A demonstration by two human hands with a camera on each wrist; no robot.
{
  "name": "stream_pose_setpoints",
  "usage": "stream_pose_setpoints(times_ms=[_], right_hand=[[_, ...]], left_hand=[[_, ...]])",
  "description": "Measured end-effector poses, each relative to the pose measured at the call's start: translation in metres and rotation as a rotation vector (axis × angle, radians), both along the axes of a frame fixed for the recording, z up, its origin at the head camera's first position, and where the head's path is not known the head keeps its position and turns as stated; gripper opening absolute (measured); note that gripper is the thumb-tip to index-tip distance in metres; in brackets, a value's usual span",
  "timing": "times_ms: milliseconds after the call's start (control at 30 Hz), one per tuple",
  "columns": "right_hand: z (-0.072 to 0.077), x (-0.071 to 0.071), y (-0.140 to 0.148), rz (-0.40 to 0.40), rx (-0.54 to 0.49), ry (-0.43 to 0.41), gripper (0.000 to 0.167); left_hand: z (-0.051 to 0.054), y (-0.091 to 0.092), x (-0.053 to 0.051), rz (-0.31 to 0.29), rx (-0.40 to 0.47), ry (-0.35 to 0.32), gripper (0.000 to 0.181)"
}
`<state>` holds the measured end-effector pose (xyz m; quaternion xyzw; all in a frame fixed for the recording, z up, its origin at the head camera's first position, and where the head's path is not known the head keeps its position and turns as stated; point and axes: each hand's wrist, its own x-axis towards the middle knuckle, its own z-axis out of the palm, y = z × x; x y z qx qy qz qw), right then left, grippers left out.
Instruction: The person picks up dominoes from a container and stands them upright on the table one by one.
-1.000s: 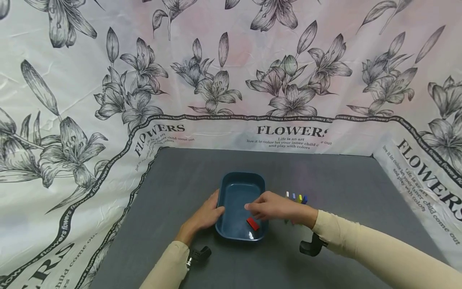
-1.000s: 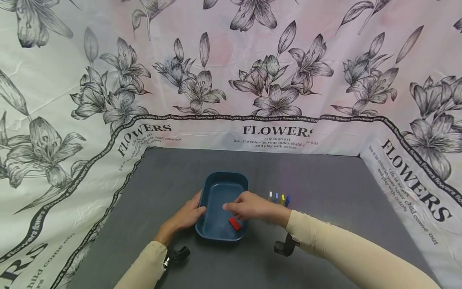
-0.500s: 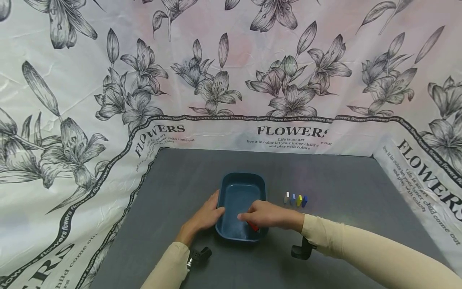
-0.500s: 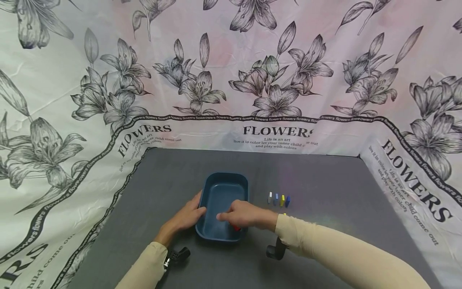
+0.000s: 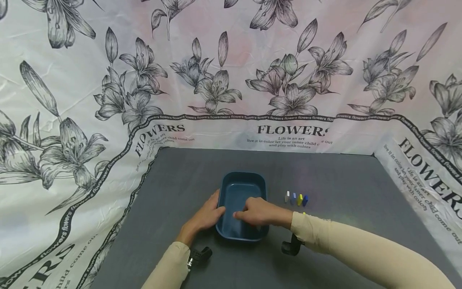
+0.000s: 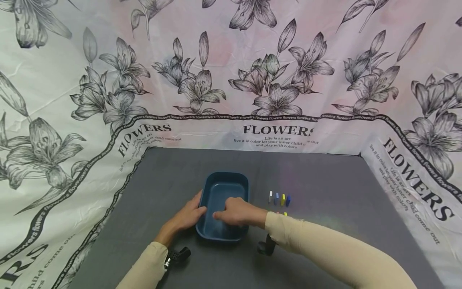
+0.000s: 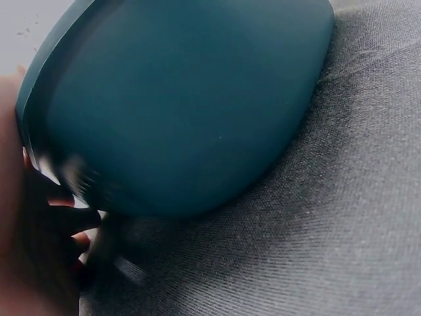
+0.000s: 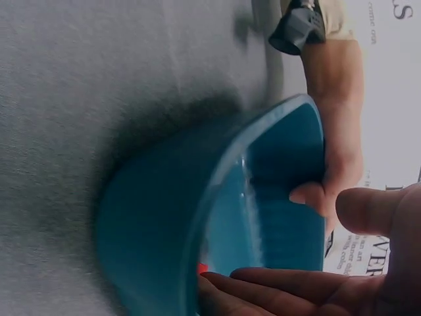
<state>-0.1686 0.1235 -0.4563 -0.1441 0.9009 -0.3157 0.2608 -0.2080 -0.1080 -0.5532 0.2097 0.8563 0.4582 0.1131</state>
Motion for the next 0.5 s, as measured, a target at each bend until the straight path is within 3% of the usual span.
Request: stream_pose_setpoints(times_ms=[133,333,500], right_hand=[[0.001,-0.010,-0.009,-0.036,0.014,-0.015,0.055],[0.002,-0.029,-0.017,-0.095,-0.008,-0.051,0.050],[0.003,-0.036,-0.020,-0.106,-0.029,-0.060,0.055]], left_hand=[[0.001,-0.001,-0.002,-0.020,0.025,0.007,0.081],[-0.010,-0.004,-0.007,-0.032,0.006,0.073,0.078],[-0.004,-0.002,-0.004,-0.022,0.022,0.031,0.076]])
